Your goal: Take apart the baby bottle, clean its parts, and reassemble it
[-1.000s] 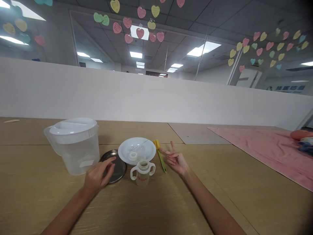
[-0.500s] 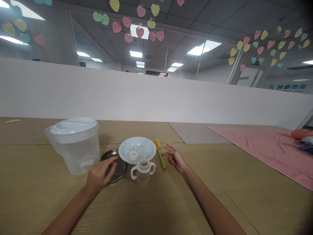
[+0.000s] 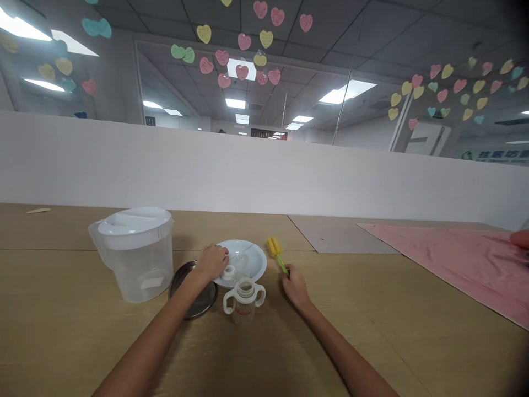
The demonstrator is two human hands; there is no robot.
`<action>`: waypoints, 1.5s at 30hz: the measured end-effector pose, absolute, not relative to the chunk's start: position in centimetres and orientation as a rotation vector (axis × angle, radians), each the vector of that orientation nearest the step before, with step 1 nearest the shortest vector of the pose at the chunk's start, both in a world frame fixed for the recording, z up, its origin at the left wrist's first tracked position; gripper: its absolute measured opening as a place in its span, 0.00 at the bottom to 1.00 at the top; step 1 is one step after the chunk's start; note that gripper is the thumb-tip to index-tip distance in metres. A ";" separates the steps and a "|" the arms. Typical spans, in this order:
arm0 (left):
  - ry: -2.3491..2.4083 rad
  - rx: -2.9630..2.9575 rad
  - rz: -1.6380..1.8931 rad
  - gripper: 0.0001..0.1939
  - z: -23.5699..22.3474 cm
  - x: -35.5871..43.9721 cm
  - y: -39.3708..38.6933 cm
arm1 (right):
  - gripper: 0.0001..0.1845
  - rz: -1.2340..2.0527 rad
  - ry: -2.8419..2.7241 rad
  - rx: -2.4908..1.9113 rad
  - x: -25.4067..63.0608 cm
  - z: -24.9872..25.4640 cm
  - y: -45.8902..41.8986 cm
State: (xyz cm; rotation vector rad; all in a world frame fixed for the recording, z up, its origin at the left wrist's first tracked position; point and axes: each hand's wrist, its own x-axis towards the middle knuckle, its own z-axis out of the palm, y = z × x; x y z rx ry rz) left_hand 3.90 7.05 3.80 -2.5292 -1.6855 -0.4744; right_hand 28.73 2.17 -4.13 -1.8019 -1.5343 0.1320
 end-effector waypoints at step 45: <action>-1.618 -2.773 -1.772 0.14 7.0 7.6 5.2 | 0.21 0.098 -1.680 -1.094 26.2 -2.5 -0.3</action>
